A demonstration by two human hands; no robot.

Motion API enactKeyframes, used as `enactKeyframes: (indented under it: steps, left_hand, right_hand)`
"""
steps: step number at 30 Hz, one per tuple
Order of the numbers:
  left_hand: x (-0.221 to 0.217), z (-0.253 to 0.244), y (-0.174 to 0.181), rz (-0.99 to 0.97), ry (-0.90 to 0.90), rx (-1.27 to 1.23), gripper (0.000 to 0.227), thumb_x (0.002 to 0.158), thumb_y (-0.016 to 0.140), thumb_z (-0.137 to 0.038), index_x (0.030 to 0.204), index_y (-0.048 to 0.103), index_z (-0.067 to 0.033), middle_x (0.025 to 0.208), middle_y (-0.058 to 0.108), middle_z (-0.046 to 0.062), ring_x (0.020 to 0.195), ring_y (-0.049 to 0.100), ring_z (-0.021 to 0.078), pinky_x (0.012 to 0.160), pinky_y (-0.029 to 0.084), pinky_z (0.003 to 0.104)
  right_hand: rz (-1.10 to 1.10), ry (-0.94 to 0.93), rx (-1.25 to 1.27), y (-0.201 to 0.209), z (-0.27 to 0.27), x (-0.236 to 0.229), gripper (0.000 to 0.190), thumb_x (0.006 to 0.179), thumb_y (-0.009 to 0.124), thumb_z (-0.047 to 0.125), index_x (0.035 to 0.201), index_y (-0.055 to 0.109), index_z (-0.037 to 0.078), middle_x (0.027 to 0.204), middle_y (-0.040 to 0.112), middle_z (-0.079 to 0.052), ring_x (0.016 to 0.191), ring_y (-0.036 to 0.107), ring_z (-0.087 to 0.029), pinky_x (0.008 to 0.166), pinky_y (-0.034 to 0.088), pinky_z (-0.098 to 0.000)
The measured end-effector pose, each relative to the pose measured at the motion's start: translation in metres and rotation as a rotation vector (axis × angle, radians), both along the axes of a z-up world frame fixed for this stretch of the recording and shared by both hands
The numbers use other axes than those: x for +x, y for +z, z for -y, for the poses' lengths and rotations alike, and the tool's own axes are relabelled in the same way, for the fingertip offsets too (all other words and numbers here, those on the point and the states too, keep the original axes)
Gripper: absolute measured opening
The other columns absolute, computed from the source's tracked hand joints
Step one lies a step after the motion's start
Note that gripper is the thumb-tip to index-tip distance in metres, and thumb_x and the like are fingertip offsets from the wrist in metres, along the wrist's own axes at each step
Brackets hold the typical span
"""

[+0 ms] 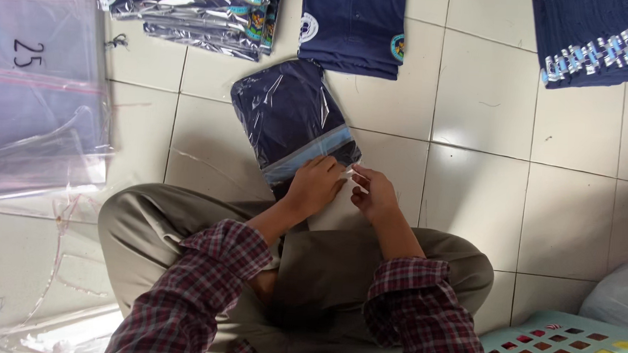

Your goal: The person picks up folded shirts from the floor and places them into clear plastic bags, sealing each bag after inserting a shirt.

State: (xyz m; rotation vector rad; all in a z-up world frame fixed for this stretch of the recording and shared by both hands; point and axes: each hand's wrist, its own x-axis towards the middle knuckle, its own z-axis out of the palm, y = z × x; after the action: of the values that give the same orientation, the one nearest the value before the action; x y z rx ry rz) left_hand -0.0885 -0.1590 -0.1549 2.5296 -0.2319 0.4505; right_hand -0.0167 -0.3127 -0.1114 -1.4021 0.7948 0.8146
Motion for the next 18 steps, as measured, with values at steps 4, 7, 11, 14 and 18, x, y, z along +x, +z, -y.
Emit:
enactKeyframes:
  steps: [4,7,11,14,18]
  left_hand:
    - [0.002,0.004,-0.006,0.09,0.055,0.039,0.009,0.097,0.065,-0.021,0.093,0.071,-0.0142,0.09,0.061,-0.001,0.087,0.069,0.022,0.069,0.057,0.033]
    - [0.005,0.001,0.002,0.037,0.068,0.116,0.012,0.088,0.072,-0.022,0.092,0.069,-0.011,0.092,0.062,0.003,0.087,0.07,0.025,0.067,0.059,0.036]
    - [0.006,-0.001,-0.008,0.005,0.052,0.267,0.016,0.086,0.073,-0.012,0.101,0.069,-0.0054,0.097,0.063,0.01,0.091,0.07,0.0296,0.071,0.061,0.038]
    - [0.009,0.001,-0.003,0.062,0.085,0.287,0.009,0.086,0.076,-0.006,0.09,0.068,-0.0044,0.086,0.063,0.009,0.085,0.071,0.0279,0.069,0.061,0.036]
    - [0.008,0.009,0.008,0.19,0.129,0.361,0.016,0.082,0.076,-0.005,0.075,0.063,-0.0086,0.073,0.057,0.006,0.074,0.068,0.025,0.064,0.06,0.034]
  right_hand:
    - [0.09,-0.056,0.047,-0.038,0.004,-0.007,0.038,0.09,0.065,0.008,0.127,0.069,0.0,0.104,0.06,-0.013,0.079,0.054,-0.018,0.067,0.051,-0.0307]
    - [0.202,0.048,0.031,-0.046,-0.005,-0.012,0.035,0.09,0.065,-0.002,0.125,0.07,-0.004,0.103,0.064,-0.019,0.08,0.059,-0.024,0.074,0.054,-0.0375]
    - [0.205,0.103,-0.003,-0.008,-0.011,-0.021,0.043,0.086,0.053,-0.006,0.124,0.07,0.005,0.115,0.066,-0.008,0.086,0.054,-0.016,0.083,0.044,-0.033]
    - [0.254,0.126,-0.019,-0.029,-0.007,-0.021,0.037,0.087,0.052,-0.009,0.116,0.069,0.004,0.116,0.066,-0.009,0.092,0.058,-0.02,0.091,0.047,-0.0375]
    - [0.72,0.786,-0.471,-0.014,-0.017,-0.034,0.019,0.094,0.055,-0.001,0.098,0.072,0.006,0.098,0.064,-0.009,0.09,0.066,-0.026,0.082,0.053,-0.0374]
